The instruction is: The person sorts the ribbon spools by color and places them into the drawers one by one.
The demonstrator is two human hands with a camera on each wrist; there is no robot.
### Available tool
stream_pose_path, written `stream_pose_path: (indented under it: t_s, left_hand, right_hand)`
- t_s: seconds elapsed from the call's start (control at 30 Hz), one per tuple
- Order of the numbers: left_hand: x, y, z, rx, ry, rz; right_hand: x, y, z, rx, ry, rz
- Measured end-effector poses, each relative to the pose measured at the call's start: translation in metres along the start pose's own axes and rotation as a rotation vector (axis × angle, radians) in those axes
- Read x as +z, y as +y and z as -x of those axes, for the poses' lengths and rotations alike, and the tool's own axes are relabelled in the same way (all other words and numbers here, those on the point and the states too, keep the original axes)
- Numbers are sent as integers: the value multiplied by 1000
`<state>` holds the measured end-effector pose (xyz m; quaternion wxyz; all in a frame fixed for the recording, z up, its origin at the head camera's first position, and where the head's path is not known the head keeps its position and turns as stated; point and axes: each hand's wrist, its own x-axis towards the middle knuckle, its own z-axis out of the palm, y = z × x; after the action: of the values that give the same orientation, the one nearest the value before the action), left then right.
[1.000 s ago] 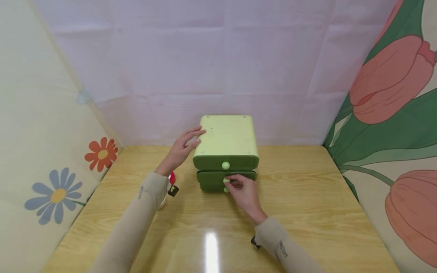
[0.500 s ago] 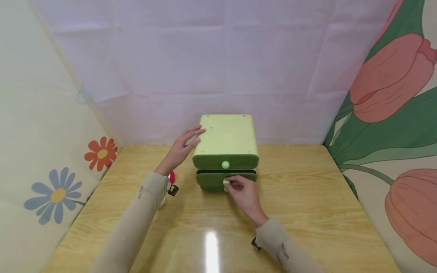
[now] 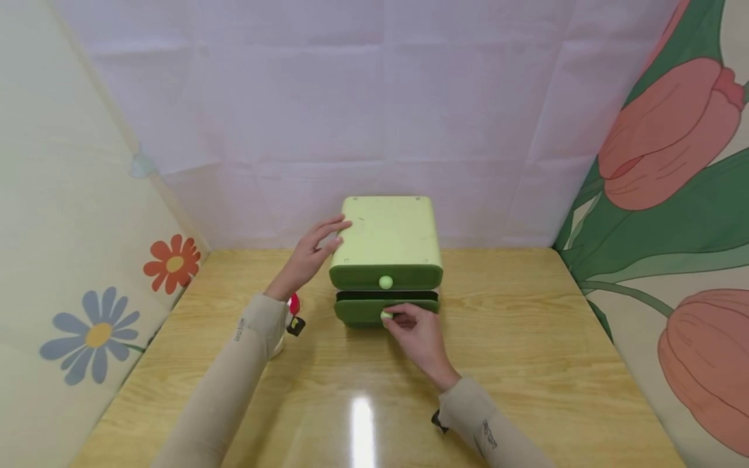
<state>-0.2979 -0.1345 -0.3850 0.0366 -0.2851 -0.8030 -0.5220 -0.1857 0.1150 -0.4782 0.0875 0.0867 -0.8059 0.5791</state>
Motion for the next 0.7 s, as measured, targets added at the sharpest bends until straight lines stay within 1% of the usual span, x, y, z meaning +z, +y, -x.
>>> stream_pose_path:
  t_s: [0.17,0.33,0.7]
  left_hand:
    - [0,0,0,-11,-3,1]
    - [-1,1,0,-5,-5,-2]
    - [-1,2,0,-19,-16,-19]
  right_hand:
    - [-1,0,2,2,-9,3]
    - [-2,-2,3,-6,-11,11]
    - [-3,-6,13,59,7,35]
